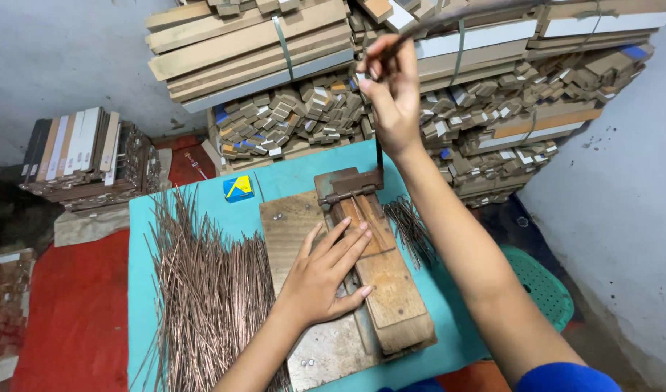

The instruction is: Bending thin metal rods into a specific shape using a manual lever-operated jig.

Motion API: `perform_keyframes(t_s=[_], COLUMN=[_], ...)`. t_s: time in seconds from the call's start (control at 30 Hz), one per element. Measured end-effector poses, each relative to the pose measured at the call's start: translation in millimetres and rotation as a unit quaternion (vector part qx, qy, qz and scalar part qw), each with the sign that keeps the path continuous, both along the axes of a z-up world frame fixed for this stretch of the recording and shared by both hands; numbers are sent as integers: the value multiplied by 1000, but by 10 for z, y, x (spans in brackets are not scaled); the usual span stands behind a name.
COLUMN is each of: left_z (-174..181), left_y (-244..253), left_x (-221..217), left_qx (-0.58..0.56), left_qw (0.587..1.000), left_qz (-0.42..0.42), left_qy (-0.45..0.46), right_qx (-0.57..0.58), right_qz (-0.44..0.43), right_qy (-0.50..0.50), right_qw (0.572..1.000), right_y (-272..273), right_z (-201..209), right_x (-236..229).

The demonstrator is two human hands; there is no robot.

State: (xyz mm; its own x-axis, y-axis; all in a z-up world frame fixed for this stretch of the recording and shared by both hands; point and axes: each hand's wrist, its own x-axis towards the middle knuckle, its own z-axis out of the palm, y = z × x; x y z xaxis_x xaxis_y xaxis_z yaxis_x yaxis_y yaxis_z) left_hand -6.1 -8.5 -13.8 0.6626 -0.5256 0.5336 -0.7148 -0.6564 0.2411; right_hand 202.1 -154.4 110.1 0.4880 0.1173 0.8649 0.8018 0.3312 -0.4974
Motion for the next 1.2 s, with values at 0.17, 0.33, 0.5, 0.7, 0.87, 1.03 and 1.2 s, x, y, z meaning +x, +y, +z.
perform_keyframes(t_s=[0.17, 0.33, 0.5, 0.7, 0.87, 1.03, 1.2], left_z=[5, -11, 3, 19, 24, 17, 31], left_y=[-16, -47, -58, -63, -86, -91, -81], left_x=[-21, -42, -41, -49, -71, -91, -81], left_qx=[-1, -2, -31, -39, -48, -52, -46], left_qw=[1000, 1000, 999, 999, 998, 997, 997], left_qz=[5, 15, 10, 15, 19, 26, 19], left_qy=[-5, -8, 6, 22, 35, 45, 62], right_qx=[-22, -53, -88, -468, -404, -297, -297], right_qz=[-5, -25, -17, -92, -130, -195, -129], right_qy=[84, 212, 473, 476, 501, 385, 212], right_qw=[996, 976, 877, 739, 755, 852, 922], right_y=[112, 167, 203, 219, 159, -5, -345], right_z=[-445, -1073, -1641, -1422, -1715, -1768, -997], right_x=[674, 1092, 1271, 815, 1019, 979, 197])
